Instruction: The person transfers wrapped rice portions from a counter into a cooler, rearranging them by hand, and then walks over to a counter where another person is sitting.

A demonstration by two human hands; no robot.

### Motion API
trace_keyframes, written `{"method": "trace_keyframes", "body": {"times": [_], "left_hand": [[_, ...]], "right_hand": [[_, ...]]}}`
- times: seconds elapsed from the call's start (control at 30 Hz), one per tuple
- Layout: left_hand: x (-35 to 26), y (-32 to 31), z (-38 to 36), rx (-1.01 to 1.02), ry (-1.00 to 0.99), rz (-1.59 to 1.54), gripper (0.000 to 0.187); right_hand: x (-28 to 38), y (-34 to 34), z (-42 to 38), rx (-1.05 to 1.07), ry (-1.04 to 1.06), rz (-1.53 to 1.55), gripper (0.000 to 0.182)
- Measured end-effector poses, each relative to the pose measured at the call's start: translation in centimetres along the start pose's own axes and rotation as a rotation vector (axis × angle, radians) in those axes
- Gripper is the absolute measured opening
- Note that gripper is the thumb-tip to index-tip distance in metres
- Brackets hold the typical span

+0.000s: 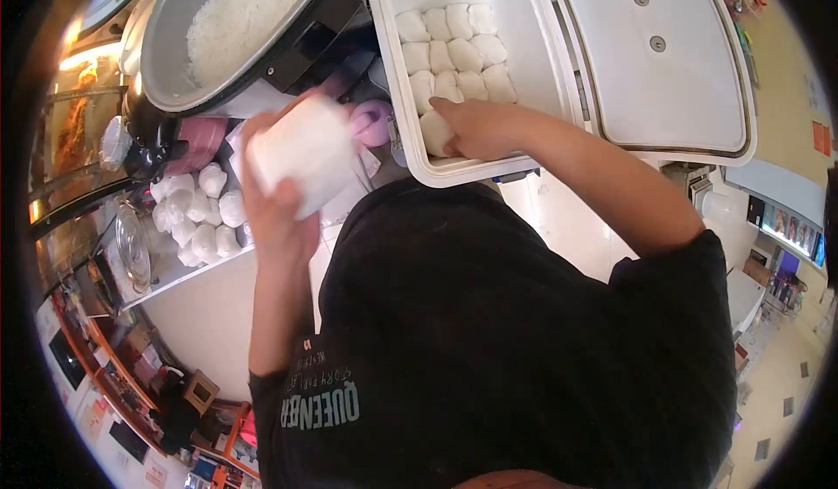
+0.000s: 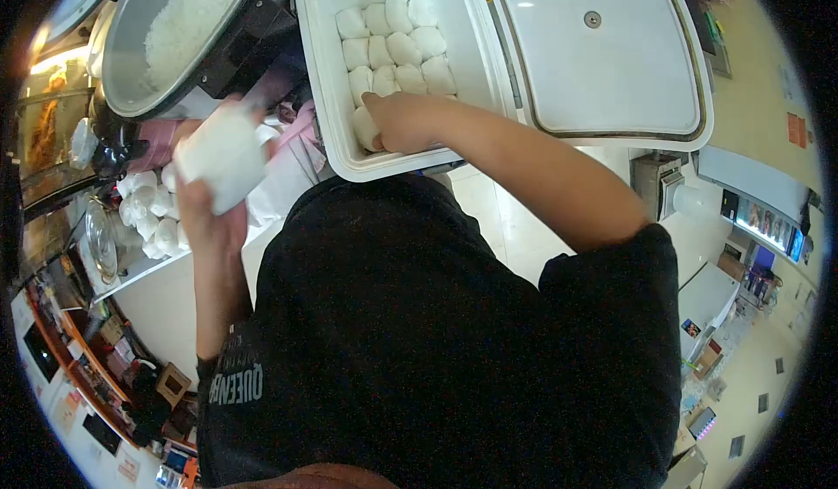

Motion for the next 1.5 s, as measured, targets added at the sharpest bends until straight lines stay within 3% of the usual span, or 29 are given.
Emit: {"method": "trace_keyframes", "body": {"times": [0.1,0.17,0.23,0.3,0.37,0.43,0.57,0.63,0.73,0.83,0.9,1.0,1.1,1.2,1.23,1.33,1.43,1.5], "left_hand": [[1.0,-6.3,5.2,0.226,-0.045,0.364,0.067],[1.5,-9.1,8.6,0.348,0.079,0.827,0.057],[4.0,-10.8,12.5,0.613,0.166,1.094,0.056],[8.5,-10.9,15.4,0.945,0.077,1.286,0.058],[11.5,-11.4,16.7,1.315,0.223,1.328,0.055],[14.8,-11.3,16.2,1.555,0.257,1.358,0.054],[16.5,-13.3,14.8,1.954,0.448,1.300,0.041],[16.3,-14.0,13.9,1.919,0.473,1.431,0.038],[16.1,-13.8,13.6,1.875,0.505,1.370,0.043],[12.2,-14.3,14.1,1.673,0.592,1.441,0.054],[10.7,-13.0,15.1,1.557,0.601,1.476,0.057],[11.9,-9.7,16.1,1.475,0.392,1.009,0.048],[9.8,-10.9,15.4,1.348,0.413,1.624,0.039],[9.0,-11.5,14.6,1.355,0.603,1.807,0.036],[9.0,-11.5,14.3,1.403,0.586,1.794,0.039],[9.4,-11.3,13.9,1.508,0.542,1.766,0.047],[11.2,-10.3,14.2,1.523,0.516,1.735,0.049],[11.4,-9.8,14.2,1.511,0.499,1.676,0.049]], "right_hand": [[-0.2,-0.2,0.2,0.030,-0.013,-0.027,0.090],[-0.2,-0.2,-1.0,-0.001,0.028,-0.013,0.084],[-0.1,-0.4,-2.1,-0.052,0.082,0.015,0.083],[0.2,-1.3,-3.0,-0.107,0.149,0.070,0.085],[0.4,-1.4,-3.6,-0.084,0.165,0.053,0.077],[0.4,-0.7,-5.2,-0.006,0.204,0.030,0.070],[-3.0,-1.1,-9.7,-0.342,0.243,0.210,0.042],[-4.7,0.6,-11.1,-0.451,0.167,0.409,0.031],[-6.3,-0.1,-8.2,-0.883,0.161,0.267,0.029],[-4.7,0.6,-5.8,-0.470,-0.075,0.041,0.048],[-4.8,0.5,-3.8,-0.428,-0.042,0.077,0.054],[-5.9,0.0,-1.1,-0.302,-0.020,0.124,0.062],[-5.7,0.6,-1.1,-0.169,-0.013,0.181,0.067],[-4.1,1.2,-1.6,-0.048,-0.051,0.238,0.070],[-3.7,1.2,-1.6,-0.010,-0.073,0.258,0.071],[-4.0,0.9,-0.9,0.018,-0.069,0.385,0.073],[-7.2,-0.3,1.9,-0.115,0.110,0.178,0.067],[-5.1,0.8,-0.4,-0.142,-0.036,0.257,0.063]]}}
Point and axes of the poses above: each hand's wrist, its own z-axis towards the middle knuckle, its own y-axis out of the back of the hand, x = y × z, the point moved 1 cm from there along z, towards the middle knuckle, and after that the axes turned 3 degrees about -z, right-handed, at the moved point
